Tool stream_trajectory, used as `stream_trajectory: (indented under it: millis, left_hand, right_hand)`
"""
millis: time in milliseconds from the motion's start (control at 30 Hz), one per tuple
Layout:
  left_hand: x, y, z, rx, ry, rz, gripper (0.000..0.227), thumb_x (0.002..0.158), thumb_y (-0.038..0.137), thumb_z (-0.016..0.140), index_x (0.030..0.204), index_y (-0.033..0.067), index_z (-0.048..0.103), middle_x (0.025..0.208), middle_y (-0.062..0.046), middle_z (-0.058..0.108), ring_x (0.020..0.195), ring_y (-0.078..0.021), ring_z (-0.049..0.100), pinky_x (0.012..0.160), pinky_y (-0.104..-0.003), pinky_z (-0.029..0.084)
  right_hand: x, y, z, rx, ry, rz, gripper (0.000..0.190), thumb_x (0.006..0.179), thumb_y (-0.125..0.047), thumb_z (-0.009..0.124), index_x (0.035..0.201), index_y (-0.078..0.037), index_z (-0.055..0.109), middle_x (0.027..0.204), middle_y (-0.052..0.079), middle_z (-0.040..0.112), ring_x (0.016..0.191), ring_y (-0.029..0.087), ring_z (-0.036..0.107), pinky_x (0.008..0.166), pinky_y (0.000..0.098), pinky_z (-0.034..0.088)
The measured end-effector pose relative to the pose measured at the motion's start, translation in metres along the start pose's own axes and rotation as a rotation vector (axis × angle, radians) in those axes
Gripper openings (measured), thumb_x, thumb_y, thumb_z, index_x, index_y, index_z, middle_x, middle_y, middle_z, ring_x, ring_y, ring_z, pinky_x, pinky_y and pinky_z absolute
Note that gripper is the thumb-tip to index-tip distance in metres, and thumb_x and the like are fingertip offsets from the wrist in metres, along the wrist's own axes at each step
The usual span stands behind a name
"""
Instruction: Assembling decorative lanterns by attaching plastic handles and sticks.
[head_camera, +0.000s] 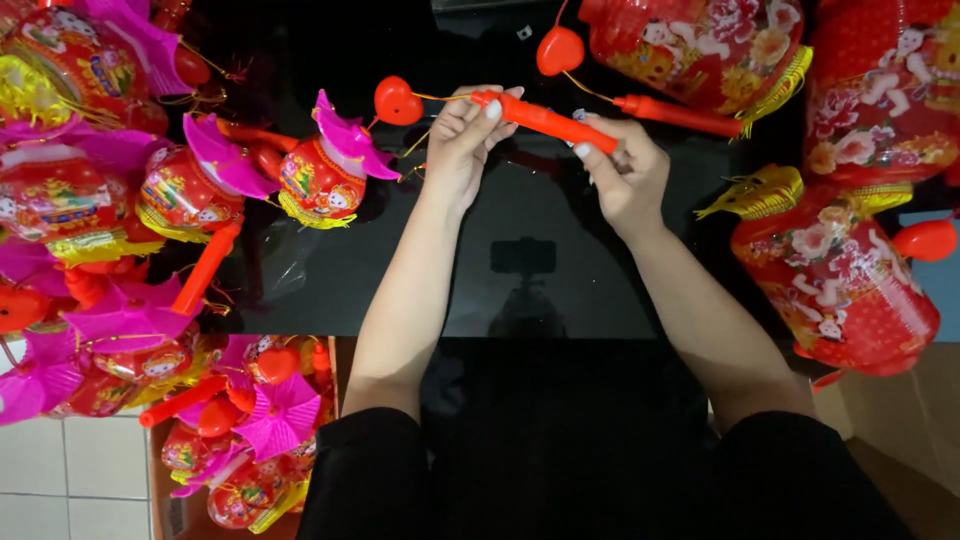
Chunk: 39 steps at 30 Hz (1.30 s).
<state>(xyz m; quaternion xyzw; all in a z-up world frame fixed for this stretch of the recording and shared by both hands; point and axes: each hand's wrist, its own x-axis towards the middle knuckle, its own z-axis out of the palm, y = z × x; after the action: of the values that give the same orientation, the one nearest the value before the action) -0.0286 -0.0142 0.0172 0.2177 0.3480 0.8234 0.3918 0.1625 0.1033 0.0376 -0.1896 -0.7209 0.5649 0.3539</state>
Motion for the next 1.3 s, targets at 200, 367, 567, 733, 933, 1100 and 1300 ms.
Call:
stream_trajectory:
  millis: [200, 367, 567, 733, 933, 1100, 1300]
  left_hand:
    - [0.0, -0.004, -0.002, -0.055, 0.013, -0.017, 0.027, 0.097, 0.017, 0.075, 0.119, 0.0042, 0.068, 0.124, -0.027, 0.07, 0.115, -0.0298, 0.071, 0.088, -0.032, 0.064]
    - [0.0, -0.004, -0.005, -0.024, 0.012, 0.021, 0.021, 0.098, 0.018, 0.074, 0.114, 0.0063, 0.07, 0.118, -0.022, 0.073, 0.11, -0.0313, 0.072, 0.09, -0.039, 0.062]
    - [-0.001, 0.0, 0.003, 0.038, 0.06, 0.015, 0.024, 0.094, 0.019, 0.077, 0.114, 0.006, 0.071, 0.115, -0.022, 0.074, 0.114, -0.0311, 0.072, 0.085, -0.032, 0.064]
    - [0.007, -0.008, -0.011, -0.096, 0.194, -0.031, 0.019, 0.092, 0.019, 0.077, 0.104, 0.0073, 0.069, 0.11, -0.023, 0.075, 0.099, -0.0283, 0.076, 0.079, -0.033, 0.064]
    - [0.006, -0.014, -0.008, -0.19, 0.214, -0.138, 0.014, 0.097, 0.013, 0.057, 0.106, 0.0027, 0.061, 0.083, -0.012, 0.061, 0.071, -0.023, 0.061, 0.063, -0.035, 0.045]
    - [-0.007, -0.016, 0.007, -0.187, -0.101, -0.284, 0.034, 0.091, 0.017, 0.069, 0.119, 0.0086, 0.051, 0.079, -0.006, 0.048, 0.06, -0.0129, 0.042, 0.05, -0.023, 0.027]
    - [-0.008, -0.01, 0.016, 0.098, 0.019, -0.127, 0.028, 0.096, 0.025, 0.071, 0.111, 0.0017, 0.066, 0.065, 0.003, 0.043, 0.049, -0.004, 0.033, 0.044, -0.019, 0.025]
  right_hand:
    - [-0.002, 0.002, 0.001, -0.256, 0.059, -0.343, 0.018, 0.096, -0.002, 0.078, 0.11, 0.001, 0.066, 0.108, 0.018, 0.07, 0.098, 0.03, 0.068, 0.087, 0.0379, 0.055]
    - [-0.002, -0.004, -0.004, -0.276, -0.065, -0.296, 0.023, 0.096, -0.009, 0.071, 0.116, 0.003, 0.069, 0.11, 0.016, 0.073, 0.095, 0.027, 0.07, 0.084, 0.0347, 0.054]
    - [0.002, -0.013, 0.001, -0.236, -0.06, -0.29, 0.018, 0.103, -0.006, 0.066, 0.115, 0.006, 0.07, 0.082, 0.009, 0.072, 0.065, 0.018, 0.064, 0.068, 0.0303, 0.053]
    - [0.005, -0.003, -0.005, -0.379, -0.016, -0.552, 0.017, 0.093, 0.004, 0.08, 0.1, 0.007, 0.064, 0.097, 0.025, 0.066, 0.085, 0.035, 0.066, 0.074, 0.0399, 0.055]
    - [0.003, -0.002, -0.002, -0.248, 0.196, -0.274, 0.02, 0.095, -0.009, 0.077, 0.105, -0.001, 0.06, 0.103, 0.016, 0.067, 0.098, 0.028, 0.066, 0.087, 0.0376, 0.052]
    - [-0.004, -0.003, 0.016, -0.247, 0.058, -0.326, 0.022, 0.097, -0.009, 0.074, 0.101, 0.002, 0.056, 0.101, 0.022, 0.065, 0.087, 0.029, 0.064, 0.075, 0.0356, 0.049]
    - [0.003, -0.012, 0.013, -0.286, -0.201, -0.422, 0.043, 0.093, -0.014, 0.082, 0.125, 0.003, 0.06, 0.12, 0.022, 0.066, 0.092, 0.026, 0.063, 0.071, 0.0318, 0.052]
